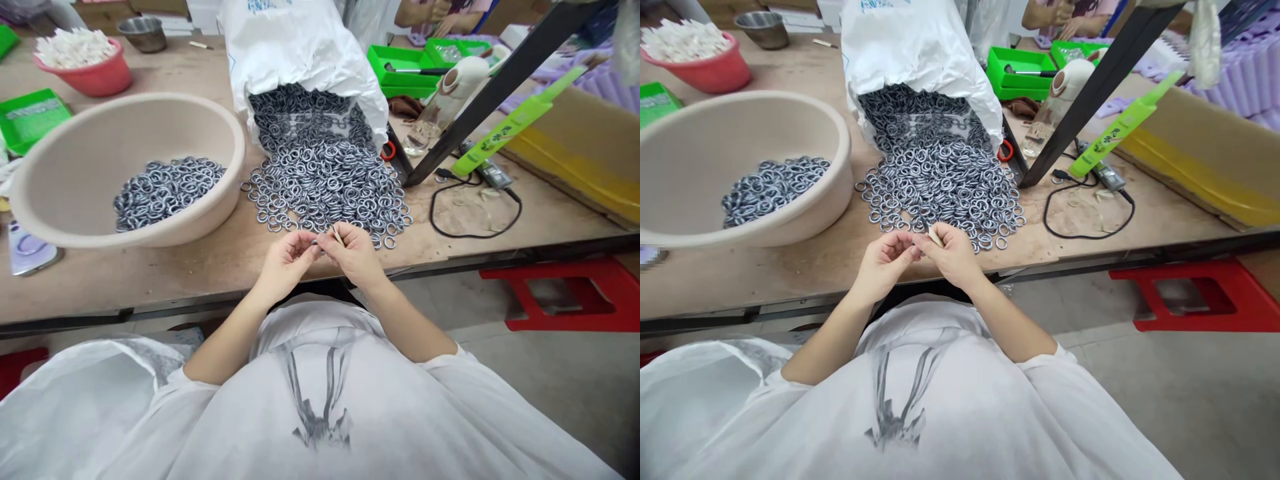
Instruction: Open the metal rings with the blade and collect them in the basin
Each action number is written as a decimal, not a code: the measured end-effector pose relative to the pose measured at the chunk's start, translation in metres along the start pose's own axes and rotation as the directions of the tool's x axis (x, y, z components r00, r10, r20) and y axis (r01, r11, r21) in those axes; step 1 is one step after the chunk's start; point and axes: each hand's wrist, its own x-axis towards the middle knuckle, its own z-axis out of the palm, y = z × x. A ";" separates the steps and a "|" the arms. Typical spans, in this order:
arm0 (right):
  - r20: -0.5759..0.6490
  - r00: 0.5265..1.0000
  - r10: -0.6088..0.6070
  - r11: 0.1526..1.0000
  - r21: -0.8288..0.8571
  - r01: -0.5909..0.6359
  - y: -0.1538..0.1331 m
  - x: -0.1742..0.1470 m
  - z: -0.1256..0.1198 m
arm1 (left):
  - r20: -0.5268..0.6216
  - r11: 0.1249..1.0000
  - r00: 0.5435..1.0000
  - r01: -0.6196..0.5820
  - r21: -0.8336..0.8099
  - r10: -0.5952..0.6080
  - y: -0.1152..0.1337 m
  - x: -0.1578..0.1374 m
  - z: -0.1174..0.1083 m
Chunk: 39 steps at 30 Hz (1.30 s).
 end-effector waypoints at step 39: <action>0.176 0.910 -0.375 0.690 -0.602 0.401 0.002 -0.026 -0.014 | -0.053 0.907 0.957 0.252 -0.338 -0.286 -0.001 -0.008 0.027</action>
